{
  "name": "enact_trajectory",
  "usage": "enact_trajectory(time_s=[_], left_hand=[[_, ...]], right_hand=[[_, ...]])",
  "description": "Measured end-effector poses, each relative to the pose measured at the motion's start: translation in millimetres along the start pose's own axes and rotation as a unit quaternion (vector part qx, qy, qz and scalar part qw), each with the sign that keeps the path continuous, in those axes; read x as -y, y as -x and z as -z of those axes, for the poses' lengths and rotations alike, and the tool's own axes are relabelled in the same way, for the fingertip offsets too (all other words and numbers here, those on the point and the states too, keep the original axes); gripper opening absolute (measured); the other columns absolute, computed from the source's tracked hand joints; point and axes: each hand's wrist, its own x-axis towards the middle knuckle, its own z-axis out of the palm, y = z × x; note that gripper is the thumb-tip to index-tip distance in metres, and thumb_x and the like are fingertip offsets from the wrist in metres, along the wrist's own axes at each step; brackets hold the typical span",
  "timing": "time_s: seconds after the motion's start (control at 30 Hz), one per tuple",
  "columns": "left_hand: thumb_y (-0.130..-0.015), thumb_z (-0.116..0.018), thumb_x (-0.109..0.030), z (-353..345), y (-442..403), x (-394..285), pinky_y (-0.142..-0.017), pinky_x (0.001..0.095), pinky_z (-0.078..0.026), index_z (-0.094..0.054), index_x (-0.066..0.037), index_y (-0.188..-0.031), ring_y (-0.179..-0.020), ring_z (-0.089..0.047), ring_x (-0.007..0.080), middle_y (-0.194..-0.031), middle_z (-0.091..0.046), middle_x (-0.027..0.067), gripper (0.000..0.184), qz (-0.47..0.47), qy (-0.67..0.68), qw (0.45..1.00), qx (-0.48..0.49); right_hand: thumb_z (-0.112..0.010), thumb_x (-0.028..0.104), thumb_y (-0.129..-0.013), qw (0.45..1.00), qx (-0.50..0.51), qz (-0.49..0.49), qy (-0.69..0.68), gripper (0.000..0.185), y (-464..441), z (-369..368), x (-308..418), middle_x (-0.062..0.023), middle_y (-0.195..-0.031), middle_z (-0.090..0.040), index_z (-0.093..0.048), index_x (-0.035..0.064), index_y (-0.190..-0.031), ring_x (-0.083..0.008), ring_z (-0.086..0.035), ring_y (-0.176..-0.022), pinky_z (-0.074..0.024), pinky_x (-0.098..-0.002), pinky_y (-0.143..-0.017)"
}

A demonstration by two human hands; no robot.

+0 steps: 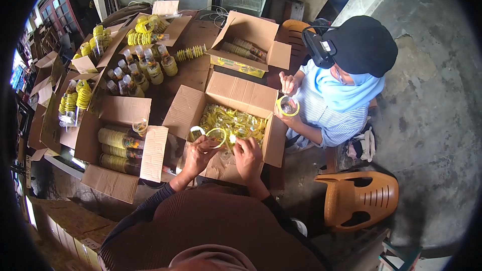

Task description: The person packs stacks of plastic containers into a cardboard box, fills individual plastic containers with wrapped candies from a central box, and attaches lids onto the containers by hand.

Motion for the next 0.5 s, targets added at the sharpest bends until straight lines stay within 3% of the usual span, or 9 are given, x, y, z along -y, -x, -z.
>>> enact_trajectory(time_s=[0.1,0.17,0.23,0.27,0.4,0.5], left_hand=[[-0.076,-0.072,-0.002,11,-2,-1,-0.073,0.0329,-0.052,-0.067,0.002,-0.09,-0.084,-0.063,0.0269,-0.084,-0.063,0.0125,0.015,0.078,-0.011,0.997,0.009],[-0.075,-0.072,-0.002,11,-3,7,-0.073,0.0335,-0.052,-0.067,0.002,-0.089,-0.083,-0.064,0.0268,-0.083,-0.063,0.0125,0.015,0.064,-0.013,0.998,-0.005],[-0.071,-0.076,-0.003,7,-1,15,-0.067,0.0328,-0.051,-0.071,-0.002,-0.087,-0.076,-0.063,0.0229,-0.077,-0.064,0.0085,0.017,-0.047,-0.045,0.997,-0.031],[-0.072,-0.075,-0.003,10,0,9,-0.071,0.034,-0.051,-0.071,-0.004,-0.091,-0.082,-0.064,0.0245,-0.083,-0.065,0.0094,0.02,-0.004,-0.025,1.0,0.0],[-0.073,-0.074,-0.003,13,2,9,-0.082,0.0334,-0.05,-0.07,-0.004,-0.092,-0.097,-0.063,0.026,-0.097,-0.065,0.0102,0.02,-0.004,0.025,0.998,0.059],[-0.072,-0.073,-0.001,21,-5,1,-0.081,0.0341,-0.05,-0.068,-0.004,-0.09,-0.096,-0.061,0.0263,-0.1,-0.061,0.0108,0.019,-0.037,0.014,0.998,0.048]], right_hand=[[-0.068,0.002,-0.075,0.997,-0.006,0.041,0.063,0.014,7,7,13,-0.0086,-0.074,-0.052,-0.065,0.0068,-0.087,-0.0264,-0.055,-0.068,-0.0448,-0.0366,-0.06],[-0.069,0.004,-0.075,0.995,-0.015,0.077,0.053,0.013,8,6,18,-0.0076,-0.073,-0.051,-0.065,0.0074,-0.087,-0.0264,-0.055,-0.068,-0.0444,-0.0369,-0.06],[-0.069,0.006,-0.076,0.992,0.011,0.103,0.074,0.01,11,3,21,-0.007,-0.074,-0.051,-0.064,0.0071,-0.085,-0.0259,-0.055,-0.068,-0.0441,-0.0376,-0.06],[-0.068,0.006,-0.076,0.993,0.016,0.083,0.082,0.009,11,-1,20,-0.0077,-0.074,-0.051,-0.063,0.006,-0.084,-0.0257,-0.055,-0.069,-0.0448,-0.0377,-0.061],[-0.067,0.002,-0.076,1.0,0.023,-0.013,0.007,0.009,-2,-5,19,-0.0105,-0.074,-0.053,-0.062,0.0017,-0.084,-0.0278,-0.056,-0.064,-0.0445,-0.0364,-0.057],[-0.066,0.0,-0.076,0.998,0.009,-0.032,-0.056,0.01,-3,-6,19,-0.0109,-0.074,-0.054,-0.063,0.0012,-0.085,-0.0278,-0.056,-0.062,-0.0445,-0.0358,-0.055]])
